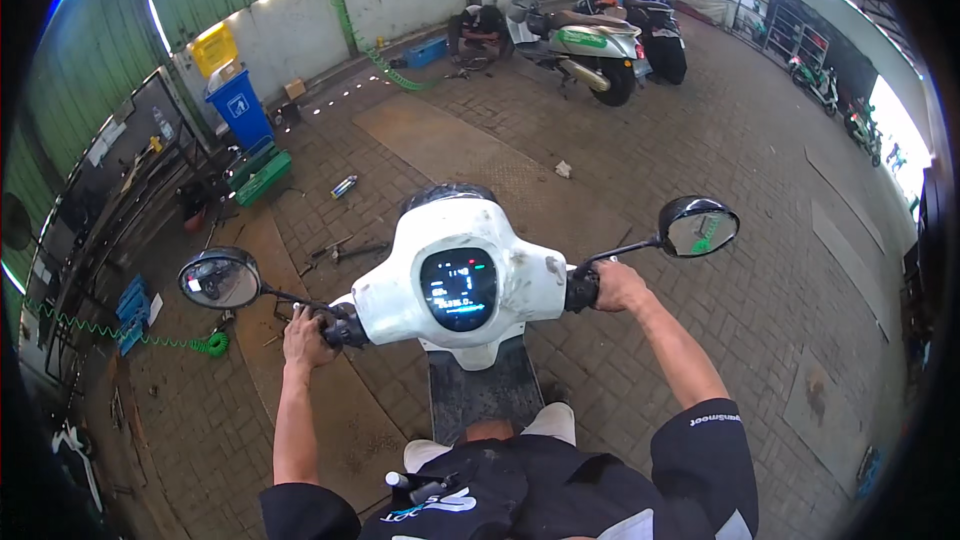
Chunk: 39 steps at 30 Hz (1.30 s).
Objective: The person uses a hammer to strike a metal rod held against a component on the front of a white scooter.
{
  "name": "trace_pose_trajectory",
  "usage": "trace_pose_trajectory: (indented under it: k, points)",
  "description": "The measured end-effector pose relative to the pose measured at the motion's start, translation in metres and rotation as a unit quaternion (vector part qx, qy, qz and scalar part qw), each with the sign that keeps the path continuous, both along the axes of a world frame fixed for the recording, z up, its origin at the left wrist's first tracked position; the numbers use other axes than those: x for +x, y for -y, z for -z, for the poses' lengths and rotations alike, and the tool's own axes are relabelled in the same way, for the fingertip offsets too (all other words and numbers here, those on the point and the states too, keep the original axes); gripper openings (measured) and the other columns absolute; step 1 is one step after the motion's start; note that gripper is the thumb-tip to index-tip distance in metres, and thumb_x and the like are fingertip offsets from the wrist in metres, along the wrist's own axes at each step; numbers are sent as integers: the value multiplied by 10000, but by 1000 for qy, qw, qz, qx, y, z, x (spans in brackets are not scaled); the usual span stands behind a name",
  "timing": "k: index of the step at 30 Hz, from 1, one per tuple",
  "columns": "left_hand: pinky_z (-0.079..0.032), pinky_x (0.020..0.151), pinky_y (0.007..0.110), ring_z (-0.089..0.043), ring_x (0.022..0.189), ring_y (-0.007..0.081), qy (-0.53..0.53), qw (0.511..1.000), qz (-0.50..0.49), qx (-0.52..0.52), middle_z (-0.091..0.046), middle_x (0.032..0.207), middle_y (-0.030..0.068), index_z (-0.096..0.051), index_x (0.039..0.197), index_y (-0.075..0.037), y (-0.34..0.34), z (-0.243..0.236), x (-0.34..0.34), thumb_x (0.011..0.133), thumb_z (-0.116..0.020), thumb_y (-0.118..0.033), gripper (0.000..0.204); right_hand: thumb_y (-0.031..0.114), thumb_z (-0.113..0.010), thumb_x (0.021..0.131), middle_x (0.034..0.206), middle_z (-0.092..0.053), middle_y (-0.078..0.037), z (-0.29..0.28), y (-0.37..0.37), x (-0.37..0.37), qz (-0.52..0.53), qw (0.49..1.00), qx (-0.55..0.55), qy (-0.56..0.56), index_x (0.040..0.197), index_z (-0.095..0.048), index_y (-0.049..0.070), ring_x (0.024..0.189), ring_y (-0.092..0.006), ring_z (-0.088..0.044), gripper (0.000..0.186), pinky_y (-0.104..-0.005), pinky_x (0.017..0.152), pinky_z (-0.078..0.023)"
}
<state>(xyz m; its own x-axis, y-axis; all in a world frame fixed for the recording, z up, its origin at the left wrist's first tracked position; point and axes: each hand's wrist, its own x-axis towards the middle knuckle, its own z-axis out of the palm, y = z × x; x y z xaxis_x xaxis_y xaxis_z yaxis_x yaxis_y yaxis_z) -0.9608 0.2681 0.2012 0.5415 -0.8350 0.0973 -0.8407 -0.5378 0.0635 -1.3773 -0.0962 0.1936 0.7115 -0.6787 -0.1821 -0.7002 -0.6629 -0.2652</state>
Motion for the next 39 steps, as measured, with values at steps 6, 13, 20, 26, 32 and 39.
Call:
trace_pose_trajectory:
  k: [6, 13, 20, 26, 32, 39]
  points:
    - [-401, 946, 384, -455, 1136, 343, -17, 999, -40, 30, -423, 1278, 212, -641, 990, -137, -1, -8, -4, 491, -715, -263, 520, 174, -643, 585, 1061, -591, -136, -32, -15, 17, 35, 998, 3, -59, 1110, -541, 160, 978, -308, -567, 536, -395, 842, -473]
    - [-429, 904, 370, -527, 1051, 311, -112, 991, -56, 40, -437, 1286, 159, -648, 999, -146, 15, -13, -16, 549, -704, -212, 458, 168, -645, 576, 953, -618, -152, -15, -4, 19, 54, 993, -86, -66, 1015, -575, 125, 881, -336, -598, 446, -418, 777, -496]
    - [-472, 751, 409, -573, 851, 294, -8, 994, -18, 105, -515, 1101, 153, -516, 1151, -98, -27, 33, 13, 436, -790, -299, 792, 186, -641, 608, 879, -588, -167, -15, -29, 17, 68, 988, -80, -110, 887, -571, 49, 829, -340, -587, 319, -421, 715, -489]
    - [-518, 628, 361, -640, 689, 273, -100, 989, 11, 107, -484, 1254, 67, -694, 752, -167, -13, 44, 42, 614, -597, -265, 195, 267, -706, 531, 908, -589, -114, -9, -21, 50, 45, 984, -13, -172, 921, -577, 84, 835, -294, -596, 450, -390, 730, -488]
    - [-503, 713, 400, -635, 770, 277, -86, 984, -55, 146, -604, 1005, 117, -660, 884, -115, -4, 72, 67, 500, -712, -374, 466, 247, -685, 535, 877, -616, -115, 29, 10, 57, -1, 984, -113, -141, 872, -612, 87, 786, -275, -617, 380, -368, 692, -504]
    - [-489, 705, 425, -597, 816, 335, -54, 998, 5, -35, -571, 966, 168, -631, 888, -61, -37, 41, 32, 533, -746, -241, 414, 190, -646, 586, 898, -620, -138, -18, -51, 47, 53, 987, -117, -101, 896, -594, 45, 855, -293, -610, 346, -389, 733, -504]
